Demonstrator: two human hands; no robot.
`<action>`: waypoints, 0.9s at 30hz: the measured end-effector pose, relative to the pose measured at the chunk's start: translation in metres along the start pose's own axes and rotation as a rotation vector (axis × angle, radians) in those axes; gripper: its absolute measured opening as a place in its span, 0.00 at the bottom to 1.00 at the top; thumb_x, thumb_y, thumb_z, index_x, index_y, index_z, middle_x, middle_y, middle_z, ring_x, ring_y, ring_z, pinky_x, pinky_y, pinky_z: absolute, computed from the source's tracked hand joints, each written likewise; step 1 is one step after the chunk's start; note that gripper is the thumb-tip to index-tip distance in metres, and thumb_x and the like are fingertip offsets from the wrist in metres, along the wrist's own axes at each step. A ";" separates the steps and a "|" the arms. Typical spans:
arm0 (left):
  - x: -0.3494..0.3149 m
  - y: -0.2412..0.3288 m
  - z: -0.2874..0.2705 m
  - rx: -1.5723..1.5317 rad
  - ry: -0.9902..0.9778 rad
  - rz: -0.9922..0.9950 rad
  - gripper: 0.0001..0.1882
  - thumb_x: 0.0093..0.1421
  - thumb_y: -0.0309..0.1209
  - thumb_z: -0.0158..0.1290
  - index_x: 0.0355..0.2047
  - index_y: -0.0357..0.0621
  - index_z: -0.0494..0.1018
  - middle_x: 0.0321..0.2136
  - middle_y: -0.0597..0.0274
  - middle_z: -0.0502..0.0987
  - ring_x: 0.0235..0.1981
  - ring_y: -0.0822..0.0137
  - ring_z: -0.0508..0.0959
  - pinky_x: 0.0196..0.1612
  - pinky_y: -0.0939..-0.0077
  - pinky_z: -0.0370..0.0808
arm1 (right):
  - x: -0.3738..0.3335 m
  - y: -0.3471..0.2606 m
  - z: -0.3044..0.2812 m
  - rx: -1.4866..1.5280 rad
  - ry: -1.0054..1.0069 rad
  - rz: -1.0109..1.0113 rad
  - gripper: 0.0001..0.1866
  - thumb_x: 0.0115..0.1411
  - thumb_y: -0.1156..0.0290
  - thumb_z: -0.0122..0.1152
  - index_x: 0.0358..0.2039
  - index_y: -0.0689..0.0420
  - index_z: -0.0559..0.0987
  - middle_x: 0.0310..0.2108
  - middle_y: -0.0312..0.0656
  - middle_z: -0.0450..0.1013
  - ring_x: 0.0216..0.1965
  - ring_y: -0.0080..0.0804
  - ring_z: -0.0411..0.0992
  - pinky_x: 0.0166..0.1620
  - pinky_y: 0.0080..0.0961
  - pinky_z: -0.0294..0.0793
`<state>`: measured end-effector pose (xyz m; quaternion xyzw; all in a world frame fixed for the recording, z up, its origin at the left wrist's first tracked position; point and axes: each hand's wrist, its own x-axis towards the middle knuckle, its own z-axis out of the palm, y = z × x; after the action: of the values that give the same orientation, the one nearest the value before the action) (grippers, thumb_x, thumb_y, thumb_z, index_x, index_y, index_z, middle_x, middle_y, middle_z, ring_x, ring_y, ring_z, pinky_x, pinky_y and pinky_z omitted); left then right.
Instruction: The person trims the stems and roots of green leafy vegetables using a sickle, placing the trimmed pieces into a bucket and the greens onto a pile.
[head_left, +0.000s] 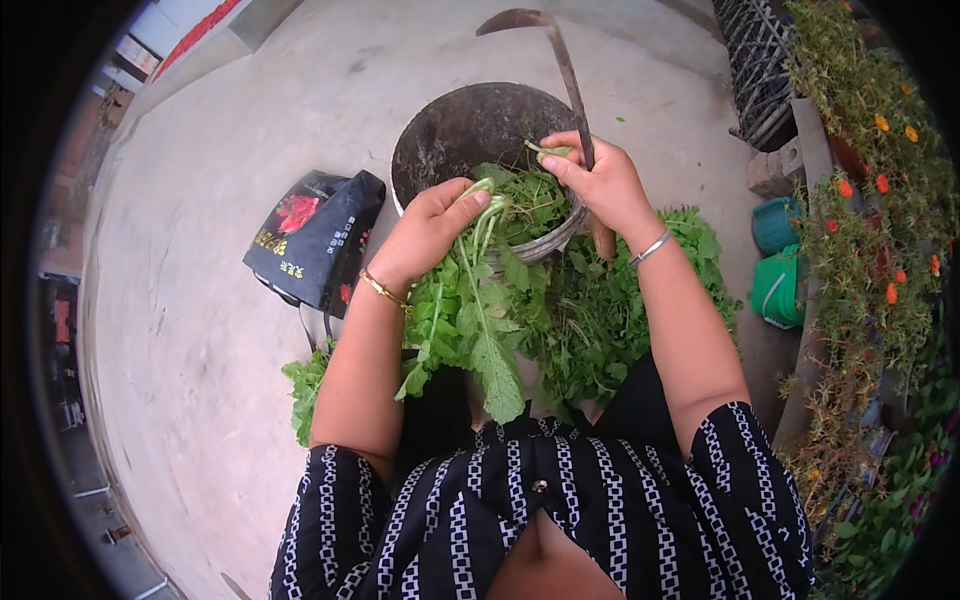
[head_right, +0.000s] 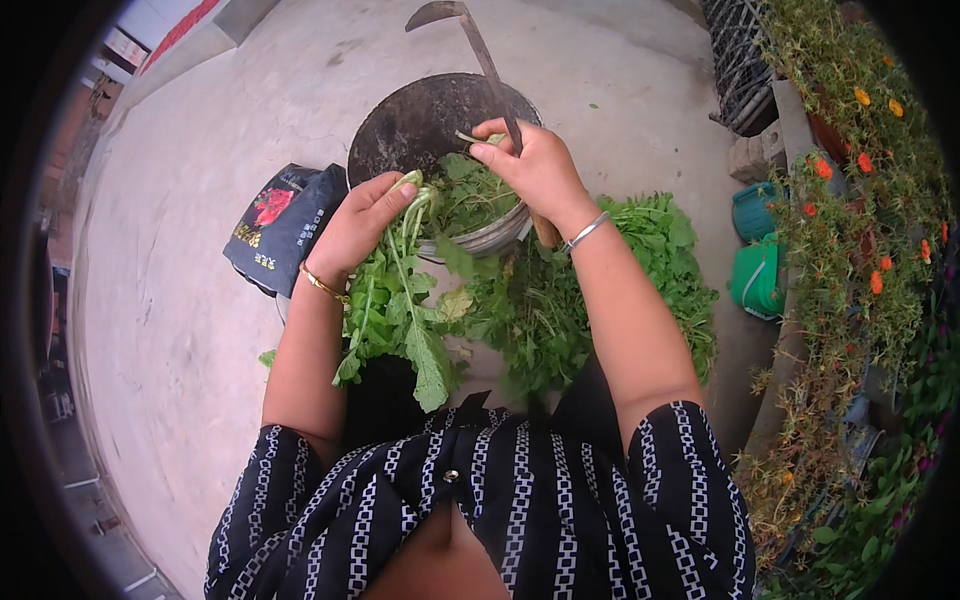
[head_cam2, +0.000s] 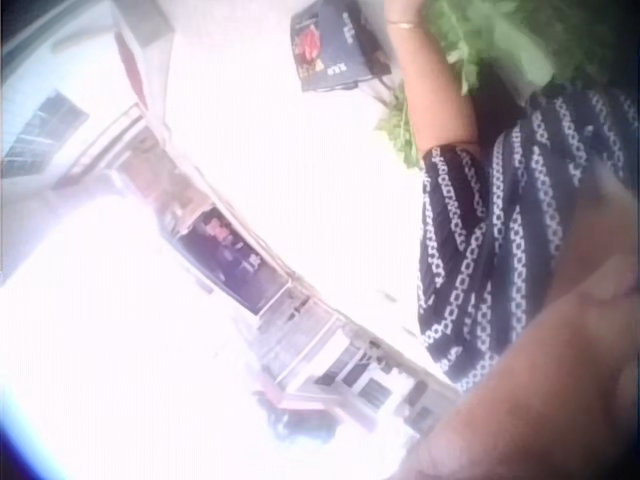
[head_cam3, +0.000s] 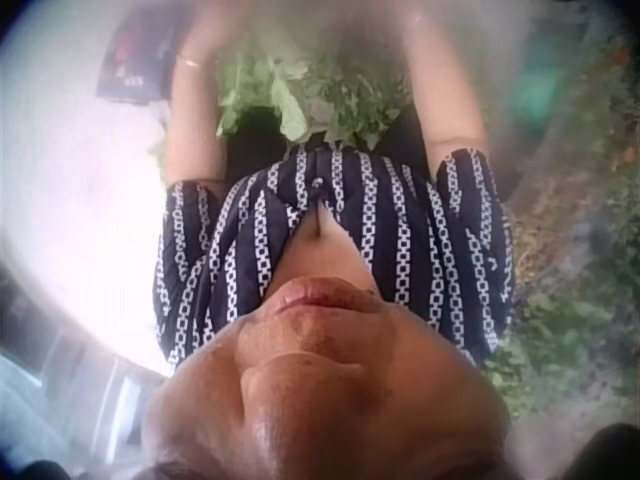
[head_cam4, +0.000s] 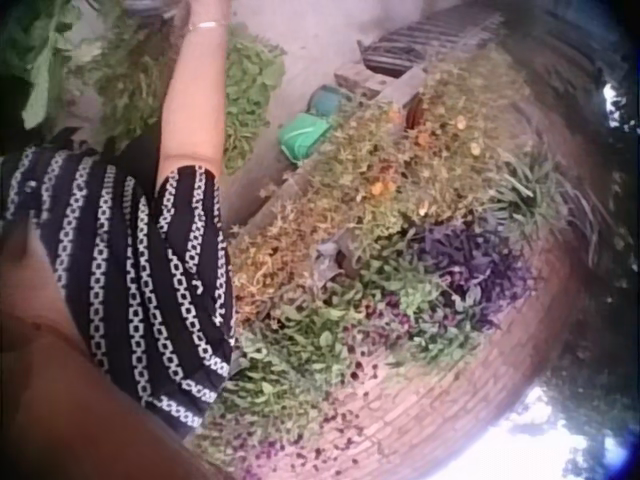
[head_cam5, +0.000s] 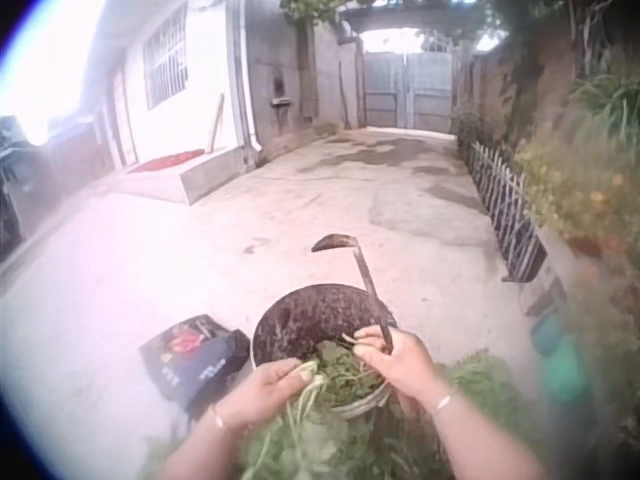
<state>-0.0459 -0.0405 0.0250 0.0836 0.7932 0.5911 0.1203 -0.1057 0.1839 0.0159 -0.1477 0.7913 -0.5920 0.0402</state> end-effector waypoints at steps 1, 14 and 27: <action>-0.001 -0.001 0.001 -0.092 0.014 -0.008 0.14 0.64 0.36 0.46 0.41 0.37 0.71 0.32 0.73 0.72 0.35 0.82 0.67 0.40 0.85 0.66 | 0.000 -0.003 0.002 0.010 -0.009 0.010 0.19 0.53 0.61 0.64 0.40 0.60 0.76 0.24 0.32 0.71 0.27 0.19 0.68 0.33 0.20 0.69; 0.003 -0.002 -0.014 -0.345 0.381 0.108 0.12 0.64 0.32 0.46 0.43 0.37 0.70 0.28 0.67 0.74 0.33 0.77 0.73 0.37 0.83 0.69 | -0.017 -0.025 -0.010 0.326 0.043 0.096 0.12 0.54 0.69 0.63 0.36 0.62 0.74 0.21 0.29 0.68 0.18 0.13 0.62 0.21 0.13 0.61; -0.027 0.015 -0.068 -0.280 1.002 0.325 0.11 0.56 0.31 0.57 0.38 0.41 0.72 0.25 0.71 0.69 0.28 0.81 0.67 0.31 0.86 0.64 | 0.016 -0.087 -0.039 0.419 0.146 -0.157 0.15 0.52 0.72 0.65 0.38 0.64 0.73 0.23 0.31 0.67 0.18 0.15 0.62 0.21 0.13 0.61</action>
<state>-0.0399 -0.1058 0.0604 -0.1036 0.6441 0.6696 -0.3551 -0.1140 0.1928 0.1121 -0.1538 0.6379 -0.7538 -0.0337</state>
